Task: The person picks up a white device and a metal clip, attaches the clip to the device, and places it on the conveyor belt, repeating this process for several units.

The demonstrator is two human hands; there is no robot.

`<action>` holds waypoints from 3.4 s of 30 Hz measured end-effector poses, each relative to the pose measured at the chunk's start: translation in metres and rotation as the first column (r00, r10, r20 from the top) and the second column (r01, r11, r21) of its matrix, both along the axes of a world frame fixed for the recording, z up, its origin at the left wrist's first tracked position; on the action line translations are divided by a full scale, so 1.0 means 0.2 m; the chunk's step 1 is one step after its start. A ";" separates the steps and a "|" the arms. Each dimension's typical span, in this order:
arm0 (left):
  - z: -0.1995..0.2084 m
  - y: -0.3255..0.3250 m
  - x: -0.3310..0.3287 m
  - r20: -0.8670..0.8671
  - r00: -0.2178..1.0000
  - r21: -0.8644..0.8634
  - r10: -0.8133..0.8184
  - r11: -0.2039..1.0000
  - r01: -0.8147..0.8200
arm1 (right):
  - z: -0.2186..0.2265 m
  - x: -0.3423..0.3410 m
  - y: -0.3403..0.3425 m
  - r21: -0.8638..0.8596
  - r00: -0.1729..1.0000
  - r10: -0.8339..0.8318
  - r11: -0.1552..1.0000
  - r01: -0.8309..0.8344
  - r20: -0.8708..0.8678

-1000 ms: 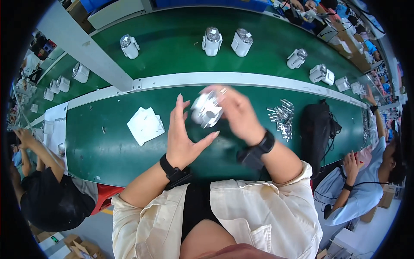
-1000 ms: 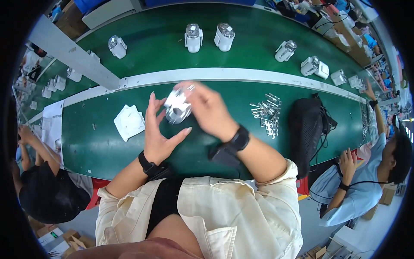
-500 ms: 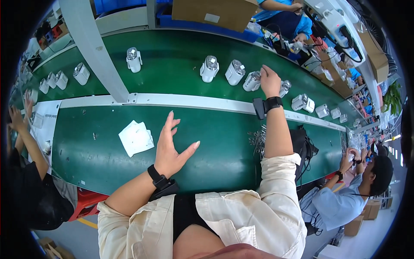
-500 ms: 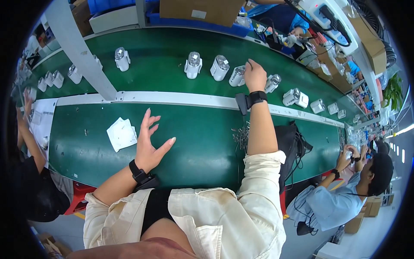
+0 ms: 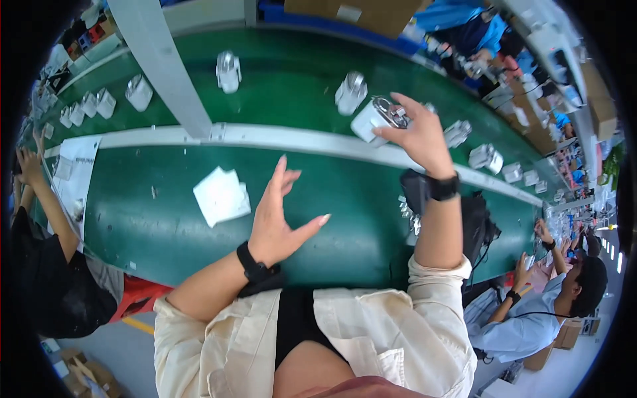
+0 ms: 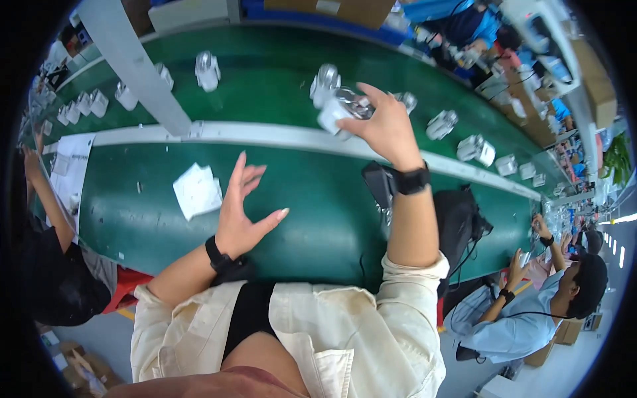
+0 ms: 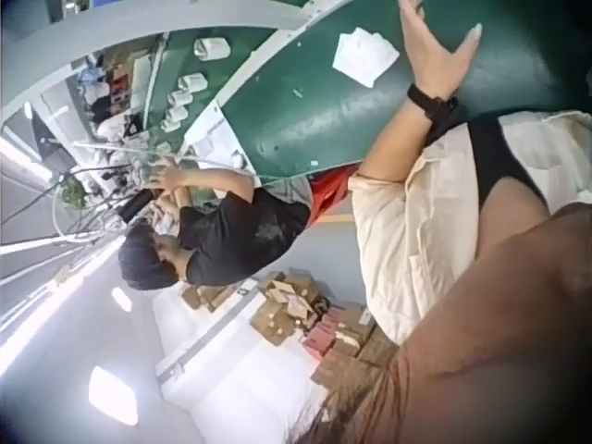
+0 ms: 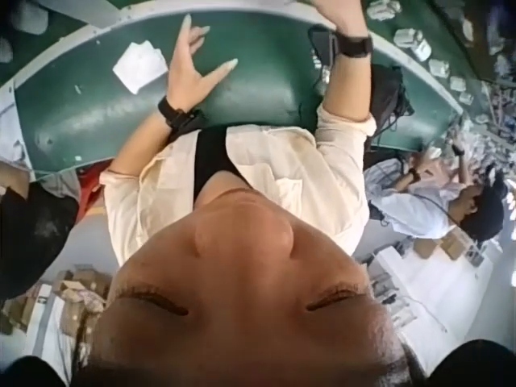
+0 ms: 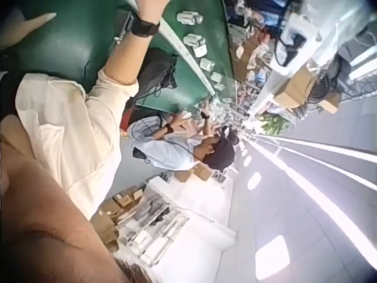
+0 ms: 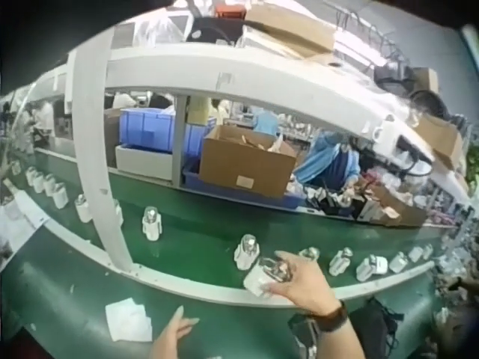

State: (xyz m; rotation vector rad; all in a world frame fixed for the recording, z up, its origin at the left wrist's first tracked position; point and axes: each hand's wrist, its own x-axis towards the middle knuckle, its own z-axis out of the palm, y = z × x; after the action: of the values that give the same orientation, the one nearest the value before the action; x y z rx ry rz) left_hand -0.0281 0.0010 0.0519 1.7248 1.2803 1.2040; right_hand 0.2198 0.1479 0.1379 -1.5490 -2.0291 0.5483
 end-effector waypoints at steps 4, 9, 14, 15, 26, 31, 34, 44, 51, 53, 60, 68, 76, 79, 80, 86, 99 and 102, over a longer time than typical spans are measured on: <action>0.05 0.07 0.02 0.135 0.979 0.042 -0.155 0.988 0.150 | 0.09 -0.18 -0.37 -0.031 0.811 0.509 0.842 -0.539 -0.288; 0.04 0.08 0.03 0.323 0.916 -0.091 -0.238 0.955 0.281 | 0.06 -0.21 -0.47 0.102 0.808 0.532 0.846 -0.524 -0.254; 0.05 0.07 0.01 0.168 0.961 -0.022 -0.219 0.974 0.226 | 0.08 -0.13 -0.44 0.200 0.766 0.579 0.815 -0.543 -0.281; 0.06 0.07 0.01 0.118 0.968 0.010 -0.221 0.975 0.222 | 0.08 -0.13 -0.43 0.203 0.747 0.596 0.803 -0.560 -0.296; 0.02 0.12 0.01 -0.078 0.995 0.151 -0.057 0.986 0.068 | 0.02 -0.23 -0.45 -0.197 0.871 0.190 0.931 -0.306 -0.453; 0.00 0.16 0.00 -0.208 0.975 0.279 0.081 0.960 -0.020 | -0.08 -0.34 -0.46 -0.246 0.826 -0.037 0.961 -0.125 -0.562; -0.01 0.17 -0.01 -0.225 0.966 0.307 0.125 0.950 -0.052 | -0.10 -0.37 -0.47 -0.189 0.816 -0.062 0.980 -0.058 -0.575; -0.01 0.17 -0.02 -0.308 0.922 0.393 0.236 0.914 -0.103 | -0.23 -0.44 -0.51 0.119 0.836 0.007 0.990 0.070 -0.548; 0.00 0.15 -0.01 -0.260 0.936 0.412 0.239 0.904 -0.116 | -0.27 -0.49 -0.49 -0.055 0.418 -0.004 0.993 -0.109 -0.909; -0.01 0.16 -0.03 -0.244 0.946 0.424 0.215 0.901 -0.096 | -0.23 -0.50 -0.49 -0.119 0.268 -0.071 0.979 -0.167 -0.961; 0.01 0.16 -0.02 -0.263 0.950 0.448 0.166 0.893 -0.032 | -0.25 -0.39 -0.45 -0.177 0.188 -0.061 0.694 -0.698 -0.980; -0.02 0.20 0.01 -0.094 0.981 0.452 0.171 0.885 -0.111 | -0.22 -0.37 -0.42 -0.129 0.130 -0.050 0.677 -0.725 -0.990; -0.09 0.23 0.00 -0.120 0.976 0.566 0.181 0.820 -0.082 | -0.29 -0.34 -0.36 0.097 0.152 0.315 0.651 -0.753 -0.937; -0.10 0.24 -0.01 -0.045 0.994 0.562 0.096 0.826 -0.054 | -0.28 -0.35 -0.37 0.164 0.215 0.428 0.690 -0.705 -0.878; -0.10 0.23 -0.02 -0.046 0.994 0.561 0.097 0.826 -0.055 | -0.28 -0.36 -0.37 0.201 0.249 0.481 0.704 -0.681 -0.841; -0.04 0.21 -0.02 -0.061 0.994 0.413 0.085 0.909 -0.052 | -0.28 -0.40 -0.39 0.214 0.399 0.544 0.750 -0.626 -0.738; -0.09 0.18 -0.05 -0.082 0.974 0.404 0.211 0.900 -0.161 | -0.39 -0.55 -0.46 -0.065 0.470 0.227 0.848 -0.526 -0.853; -0.10 0.19 -0.06 -0.069 0.976 0.351 0.206 0.921 -0.170 | -0.39 -0.57 -0.46 -0.179 0.401 0.070 0.816 -0.550 -0.913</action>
State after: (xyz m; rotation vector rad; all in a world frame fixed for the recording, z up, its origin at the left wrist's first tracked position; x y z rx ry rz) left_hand -0.0400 0.0390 0.0318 1.9680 1.3869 1.5417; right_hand 0.1059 0.0560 0.0595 -0.6834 -1.3312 1.7093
